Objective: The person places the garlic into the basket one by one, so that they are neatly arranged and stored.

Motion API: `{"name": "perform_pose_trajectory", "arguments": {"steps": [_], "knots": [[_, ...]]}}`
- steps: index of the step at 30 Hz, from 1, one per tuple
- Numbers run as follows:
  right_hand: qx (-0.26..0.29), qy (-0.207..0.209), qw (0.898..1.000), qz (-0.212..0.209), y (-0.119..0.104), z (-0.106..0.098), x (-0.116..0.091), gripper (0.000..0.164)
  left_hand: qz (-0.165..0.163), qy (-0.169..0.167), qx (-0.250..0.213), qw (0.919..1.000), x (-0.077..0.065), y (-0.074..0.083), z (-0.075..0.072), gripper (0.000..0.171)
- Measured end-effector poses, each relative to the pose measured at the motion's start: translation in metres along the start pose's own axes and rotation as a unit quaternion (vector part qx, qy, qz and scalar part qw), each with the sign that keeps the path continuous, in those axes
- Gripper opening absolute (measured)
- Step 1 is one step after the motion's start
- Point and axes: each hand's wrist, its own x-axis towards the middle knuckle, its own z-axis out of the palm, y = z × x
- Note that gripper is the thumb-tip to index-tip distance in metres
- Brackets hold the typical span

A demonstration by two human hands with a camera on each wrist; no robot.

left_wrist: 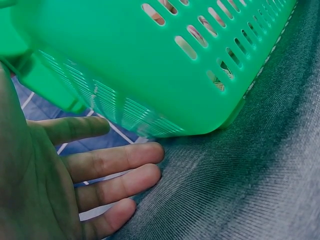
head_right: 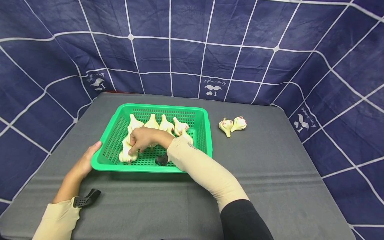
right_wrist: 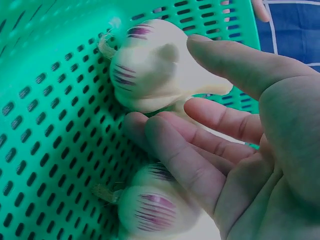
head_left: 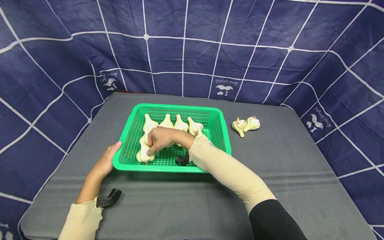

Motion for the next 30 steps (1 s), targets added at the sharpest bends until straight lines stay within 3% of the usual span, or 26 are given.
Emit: {"name": "perform_pose_trajectory", "arguments": {"steps": [12, 19, 30], "knots": [[0.038, -0.016, 0.999, -0.027, -0.008, -0.012, -0.013, 0.02, 0.001, -0.005, -0.003, 1.0, 0.0, 0.002, 0.0, 0.058], [-0.002, -0.031, 0.998, -0.053, -0.014, -0.027, -0.036, 0.021, -0.006, 0.001, 0.002, 1.0, 0.002, 0.0, 0.001, 0.057], [-0.03, 0.049, 0.994, -0.088, -0.009, -0.046, -0.075, 0.025, -0.032, 0.007, 0.008, 0.9994, -0.001, 0.001, 0.0, 0.054]]}}
